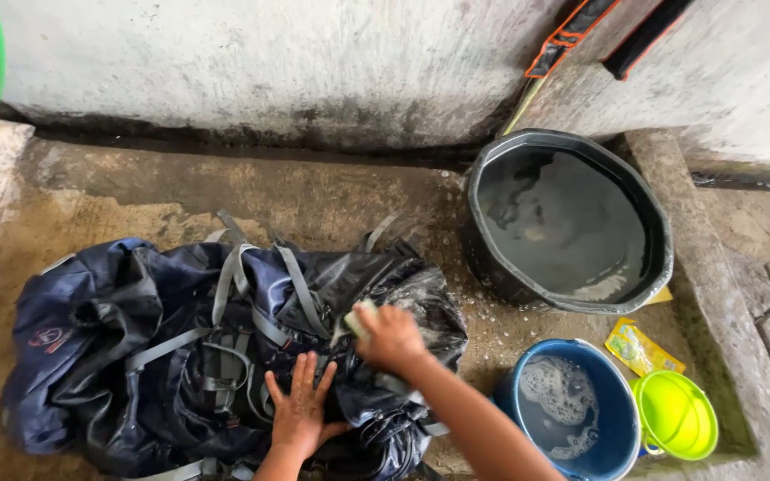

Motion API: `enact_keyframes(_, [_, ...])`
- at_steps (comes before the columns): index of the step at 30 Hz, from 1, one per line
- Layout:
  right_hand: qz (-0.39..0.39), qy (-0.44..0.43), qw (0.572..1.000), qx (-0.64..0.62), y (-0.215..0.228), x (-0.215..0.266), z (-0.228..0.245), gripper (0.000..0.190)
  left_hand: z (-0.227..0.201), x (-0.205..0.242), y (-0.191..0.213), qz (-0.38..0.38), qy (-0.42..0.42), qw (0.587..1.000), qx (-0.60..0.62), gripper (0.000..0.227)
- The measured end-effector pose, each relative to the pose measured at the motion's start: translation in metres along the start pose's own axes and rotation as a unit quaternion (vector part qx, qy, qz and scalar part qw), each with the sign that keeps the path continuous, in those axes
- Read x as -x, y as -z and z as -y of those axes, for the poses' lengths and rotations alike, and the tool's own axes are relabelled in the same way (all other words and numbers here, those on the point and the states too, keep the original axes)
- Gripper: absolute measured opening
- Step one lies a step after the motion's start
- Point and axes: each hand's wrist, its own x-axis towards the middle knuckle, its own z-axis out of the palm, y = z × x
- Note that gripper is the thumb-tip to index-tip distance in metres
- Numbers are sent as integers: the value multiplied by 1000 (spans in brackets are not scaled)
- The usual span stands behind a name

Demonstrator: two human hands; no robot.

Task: The person washes a dark backpack by hand in a basin, scrubbing the fabric with a green brush and rinsing it with water from a bucket.

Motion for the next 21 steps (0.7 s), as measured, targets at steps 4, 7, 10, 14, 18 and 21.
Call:
enact_keyframes(4, [13, -275, 958, -82, 6, -21, -78, 69, 0, 2, 6, 18, 1, 999, 34, 158])
enact_keyframes(7, [-68, -334, 938, -64, -61, -49, -124, 80, 1, -1, 2, 11, -6, 1000, -21, 164])
enact_keyframes(10, [-71, -167, 973, 142, -73, -39, -63, 68, 1, 2, 1, 15, -9, 1000, -11, 166])
enact_keyframes(14, [-71, 45, 992, -93, -52, 31, 7, 77, 0, 3, 1, -18, -7, 999, -40, 172])
enact_keyframes(18, [97, 19, 995, 12, 32, 35, -32, 38, 2, 1, -7, -5, 0, 999, -51, 169])
enact_keyframes(21, [65, -196, 977, 54, -30, 35, -97, 40, 0, 4, -5, -1, 3, 999, -49, 167])
